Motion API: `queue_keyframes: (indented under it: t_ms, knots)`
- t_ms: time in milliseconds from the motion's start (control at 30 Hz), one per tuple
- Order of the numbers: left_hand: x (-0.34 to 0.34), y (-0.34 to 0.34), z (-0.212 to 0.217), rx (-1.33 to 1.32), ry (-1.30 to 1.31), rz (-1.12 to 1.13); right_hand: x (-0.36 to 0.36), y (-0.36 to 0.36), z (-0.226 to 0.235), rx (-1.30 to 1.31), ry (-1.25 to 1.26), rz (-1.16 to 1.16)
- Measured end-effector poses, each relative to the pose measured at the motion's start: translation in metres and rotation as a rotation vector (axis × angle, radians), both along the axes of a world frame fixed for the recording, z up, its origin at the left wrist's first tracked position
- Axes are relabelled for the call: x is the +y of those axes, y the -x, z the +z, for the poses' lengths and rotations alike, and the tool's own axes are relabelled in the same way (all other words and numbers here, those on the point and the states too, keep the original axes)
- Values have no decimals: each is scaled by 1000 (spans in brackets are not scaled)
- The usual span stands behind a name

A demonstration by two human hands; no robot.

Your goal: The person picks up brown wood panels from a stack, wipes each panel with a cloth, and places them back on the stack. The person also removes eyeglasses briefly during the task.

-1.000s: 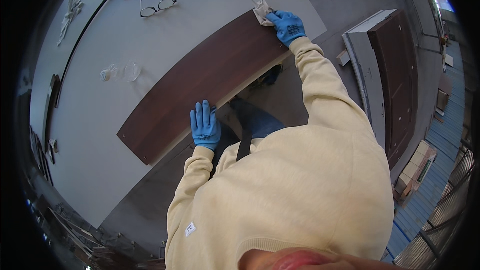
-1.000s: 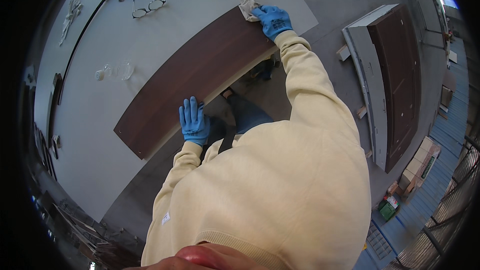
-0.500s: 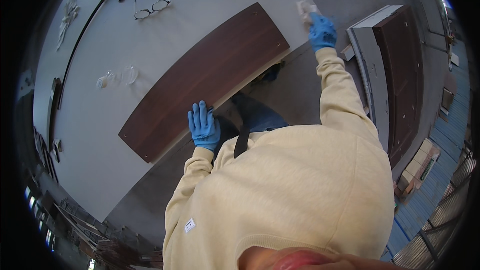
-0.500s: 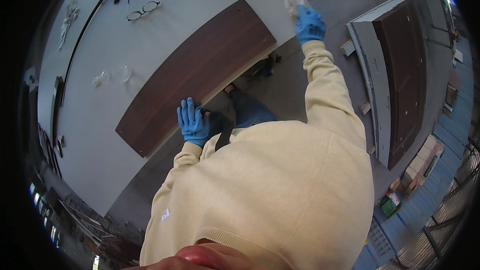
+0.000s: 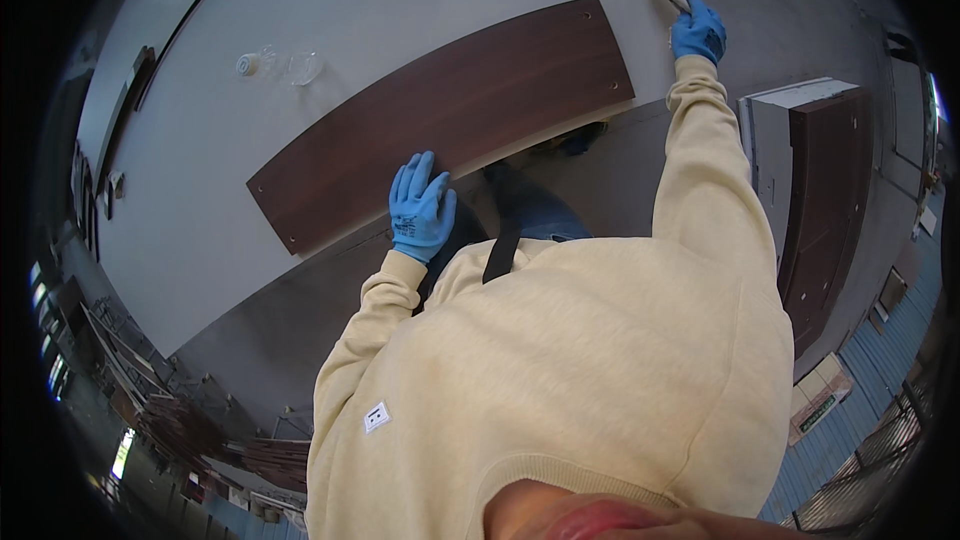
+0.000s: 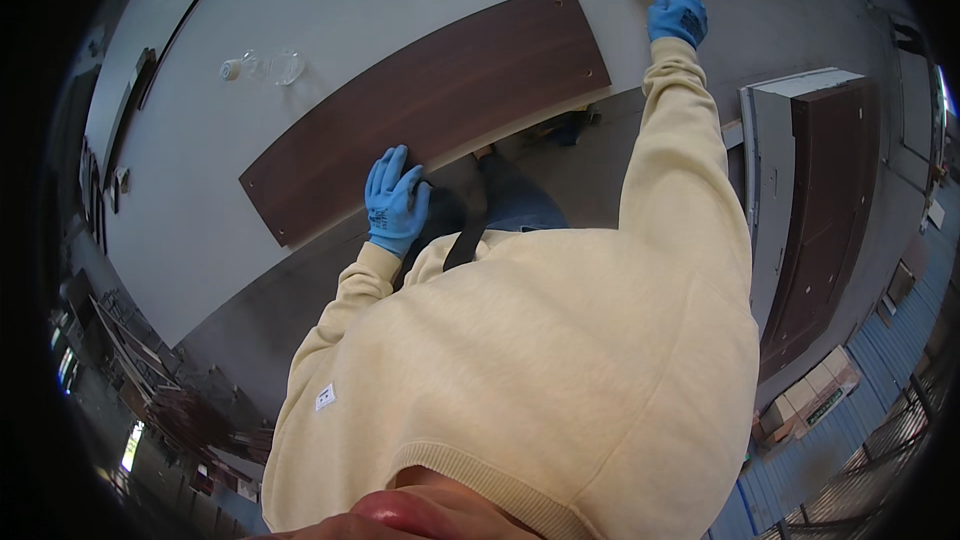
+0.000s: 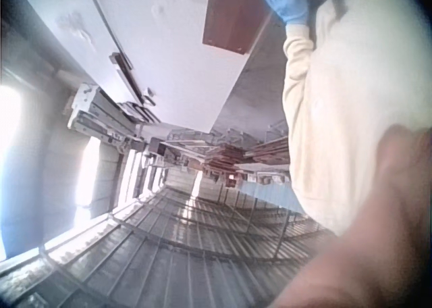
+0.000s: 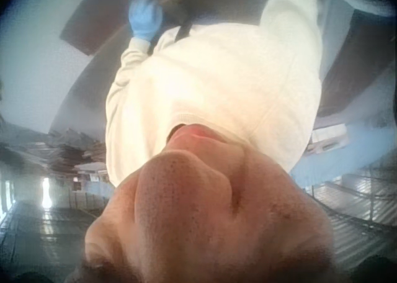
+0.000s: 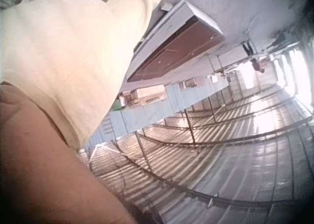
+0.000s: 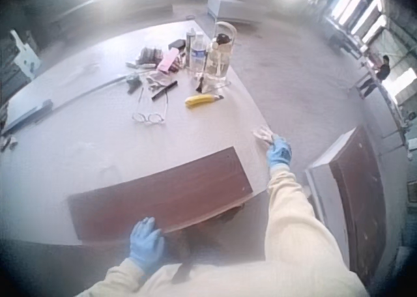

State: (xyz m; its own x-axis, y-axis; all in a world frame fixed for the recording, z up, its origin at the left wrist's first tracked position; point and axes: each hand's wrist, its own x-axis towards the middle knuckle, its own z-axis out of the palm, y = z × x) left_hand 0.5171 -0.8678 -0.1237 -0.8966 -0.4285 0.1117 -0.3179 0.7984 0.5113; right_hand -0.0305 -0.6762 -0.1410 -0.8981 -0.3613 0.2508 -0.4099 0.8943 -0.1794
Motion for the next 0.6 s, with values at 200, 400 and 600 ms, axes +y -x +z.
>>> queue_keyframes:
  t_ms: [200, 400, 600]
  knots:
    - [-55, -51, -1, 78, 154, 600, -64, -31, 23, -24, -332, -87]
    - [-154, -155, -42, -54, -28, 1233, -51, -84, 19, 36, -13, 228]
    - [-220, -168, -52, -378, -158, 1330, -52, -126, -35, -324, 70, -10]
